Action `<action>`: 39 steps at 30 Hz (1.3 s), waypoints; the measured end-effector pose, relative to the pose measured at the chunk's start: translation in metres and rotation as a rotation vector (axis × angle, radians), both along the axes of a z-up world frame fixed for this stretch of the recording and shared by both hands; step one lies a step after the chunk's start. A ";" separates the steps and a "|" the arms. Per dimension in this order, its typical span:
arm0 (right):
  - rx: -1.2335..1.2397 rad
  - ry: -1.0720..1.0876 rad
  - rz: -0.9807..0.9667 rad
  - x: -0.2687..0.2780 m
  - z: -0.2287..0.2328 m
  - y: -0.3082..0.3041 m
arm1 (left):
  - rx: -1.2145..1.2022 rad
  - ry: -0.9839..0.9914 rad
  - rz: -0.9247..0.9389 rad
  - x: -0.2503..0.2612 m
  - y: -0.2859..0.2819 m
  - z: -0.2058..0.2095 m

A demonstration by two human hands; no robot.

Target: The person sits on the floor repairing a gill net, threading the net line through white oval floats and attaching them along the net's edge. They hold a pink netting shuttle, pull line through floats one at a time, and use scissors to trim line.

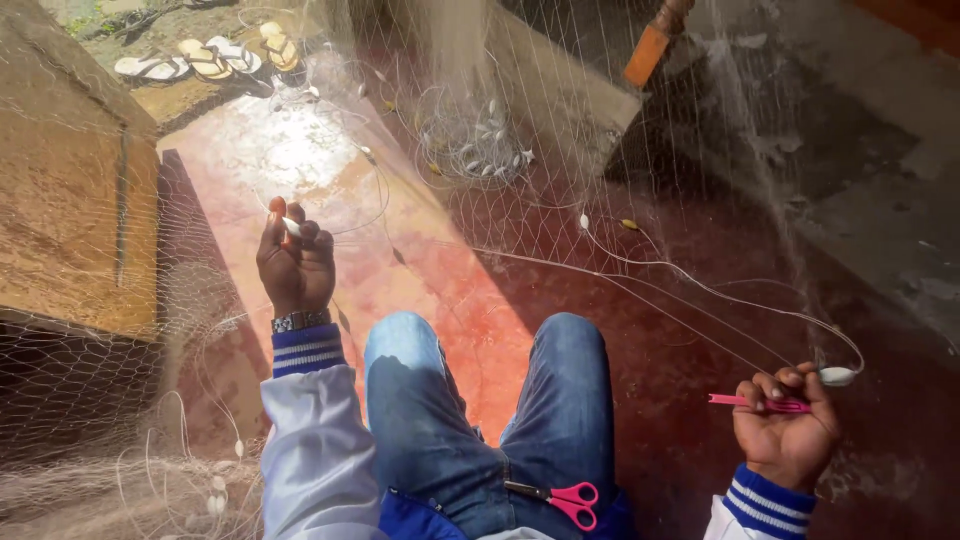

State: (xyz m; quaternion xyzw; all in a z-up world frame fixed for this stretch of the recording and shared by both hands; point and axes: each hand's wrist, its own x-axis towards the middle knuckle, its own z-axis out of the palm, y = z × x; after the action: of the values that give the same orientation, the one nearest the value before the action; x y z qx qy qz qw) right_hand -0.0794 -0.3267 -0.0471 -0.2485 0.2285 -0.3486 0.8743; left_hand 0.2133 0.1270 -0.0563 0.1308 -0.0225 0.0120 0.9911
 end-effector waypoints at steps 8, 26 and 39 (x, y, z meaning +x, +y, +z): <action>0.041 -0.021 0.245 0.020 -0.053 0.038 | 0.083 0.195 0.096 0.006 0.016 0.042; -0.180 0.409 0.971 0.091 -0.115 0.156 | 0.752 0.219 -0.731 -0.142 -0.144 -0.126; -0.219 0.259 0.965 0.084 -0.102 0.158 | 0.614 0.271 -0.514 -0.142 -0.137 -0.127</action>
State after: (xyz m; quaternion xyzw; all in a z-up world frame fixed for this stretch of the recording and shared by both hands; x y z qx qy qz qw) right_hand 0.0044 -0.1689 -0.1487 -0.4572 0.1562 0.1065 0.8690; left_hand 0.0714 -0.0095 -0.1835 0.4105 0.0738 -0.2601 0.8708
